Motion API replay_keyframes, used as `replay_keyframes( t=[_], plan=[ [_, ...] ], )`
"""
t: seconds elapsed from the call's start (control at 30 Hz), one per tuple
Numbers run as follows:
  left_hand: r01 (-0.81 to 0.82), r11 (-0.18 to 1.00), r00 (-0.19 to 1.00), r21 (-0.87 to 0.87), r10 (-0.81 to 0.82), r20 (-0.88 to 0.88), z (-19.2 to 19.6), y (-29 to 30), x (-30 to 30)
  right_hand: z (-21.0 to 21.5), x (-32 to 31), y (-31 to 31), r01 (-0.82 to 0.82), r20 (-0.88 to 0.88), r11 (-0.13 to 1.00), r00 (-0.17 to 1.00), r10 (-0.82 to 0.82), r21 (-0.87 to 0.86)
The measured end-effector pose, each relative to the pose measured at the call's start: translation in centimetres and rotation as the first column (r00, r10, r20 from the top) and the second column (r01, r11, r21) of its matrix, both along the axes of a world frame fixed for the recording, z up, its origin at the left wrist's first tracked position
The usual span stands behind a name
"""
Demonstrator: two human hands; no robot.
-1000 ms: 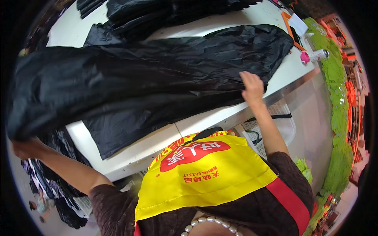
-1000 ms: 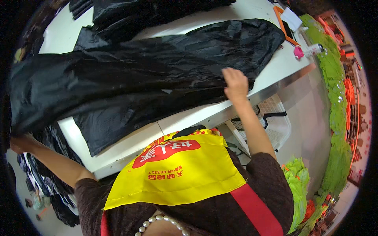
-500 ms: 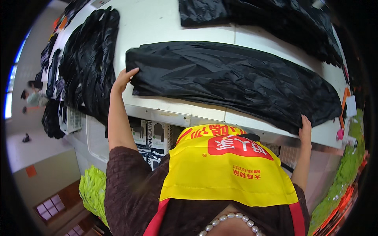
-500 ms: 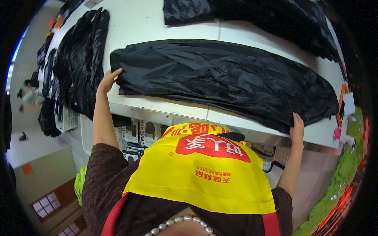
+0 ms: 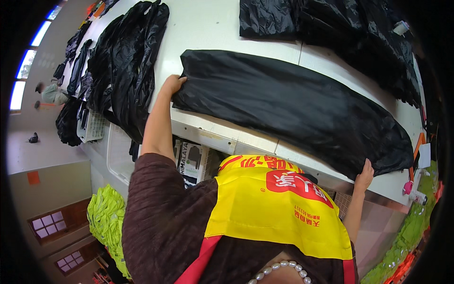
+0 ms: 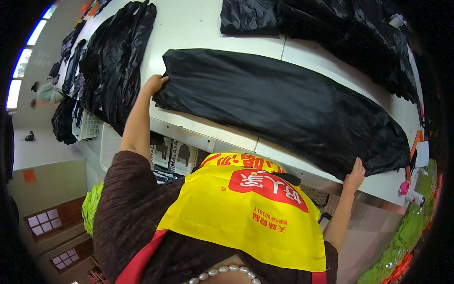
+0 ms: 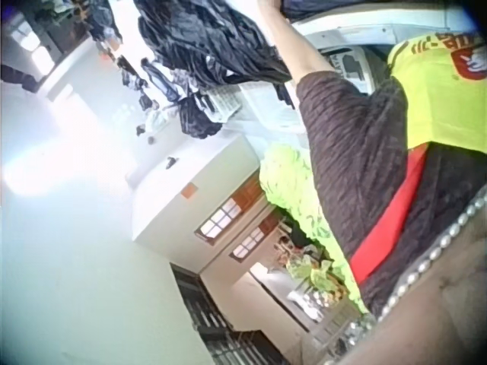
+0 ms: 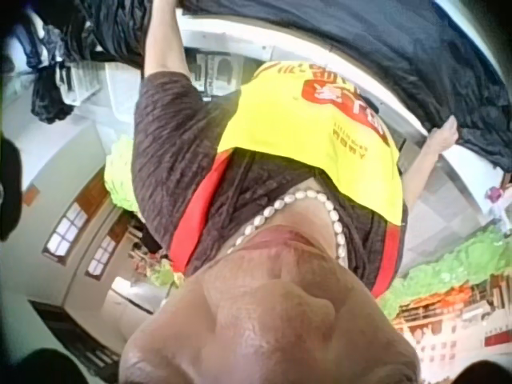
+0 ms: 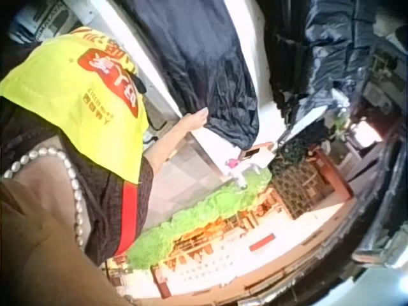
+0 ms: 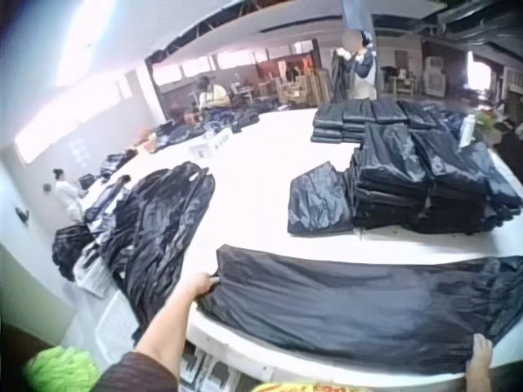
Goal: The person folds black trousers on a white table. They lay each pair flat, fold the legs together, fold the garment in half or thirds, and place the folded item into a white basket. The process repeats for multiple pairs.
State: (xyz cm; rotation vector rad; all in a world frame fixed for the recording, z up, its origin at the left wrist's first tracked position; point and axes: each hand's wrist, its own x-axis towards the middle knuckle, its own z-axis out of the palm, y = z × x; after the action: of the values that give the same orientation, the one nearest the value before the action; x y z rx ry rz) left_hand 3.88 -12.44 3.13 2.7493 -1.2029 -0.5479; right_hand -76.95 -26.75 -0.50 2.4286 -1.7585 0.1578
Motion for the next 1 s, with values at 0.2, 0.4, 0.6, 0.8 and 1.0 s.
replay_keyframes(
  t=[0.2,0.4,0.6,0.8,1.0],
  plan=[
    [-0.606,0.723,0.694,-0.331,0.277,-0.665,2.0,5.7,-3.8,-0.1,-1.1,-0.8,-0.014,0.000,0.998,1.000,0.014,0.063],
    [-0.484,0.866,0.735,-0.127,0.324,-0.596,2.5,9.1,-4.0,0.5,-0.4,-0.1,0.113,-0.098,0.993,0.989,-0.109,0.035],
    [-0.486,0.633,0.788,-0.603,0.020,-0.615,10.7,-0.7,-3.7,0.2,-3.0,-2.2,0.173,0.176,0.985,0.969,-0.173,0.019],
    [-0.602,0.688,0.671,-0.406,0.161,-0.723,3.0,4.1,-2.5,-2.3,-3.3,0.0,0.207,0.081,0.978,0.975,-0.206,-0.005],
    [-0.714,0.652,0.613,-0.253,0.410,-0.675,1.3,6.8,-4.9,-1.9,-4.0,0.0,0.147,0.085,0.987,0.985,-0.152,0.064]
  ],
)
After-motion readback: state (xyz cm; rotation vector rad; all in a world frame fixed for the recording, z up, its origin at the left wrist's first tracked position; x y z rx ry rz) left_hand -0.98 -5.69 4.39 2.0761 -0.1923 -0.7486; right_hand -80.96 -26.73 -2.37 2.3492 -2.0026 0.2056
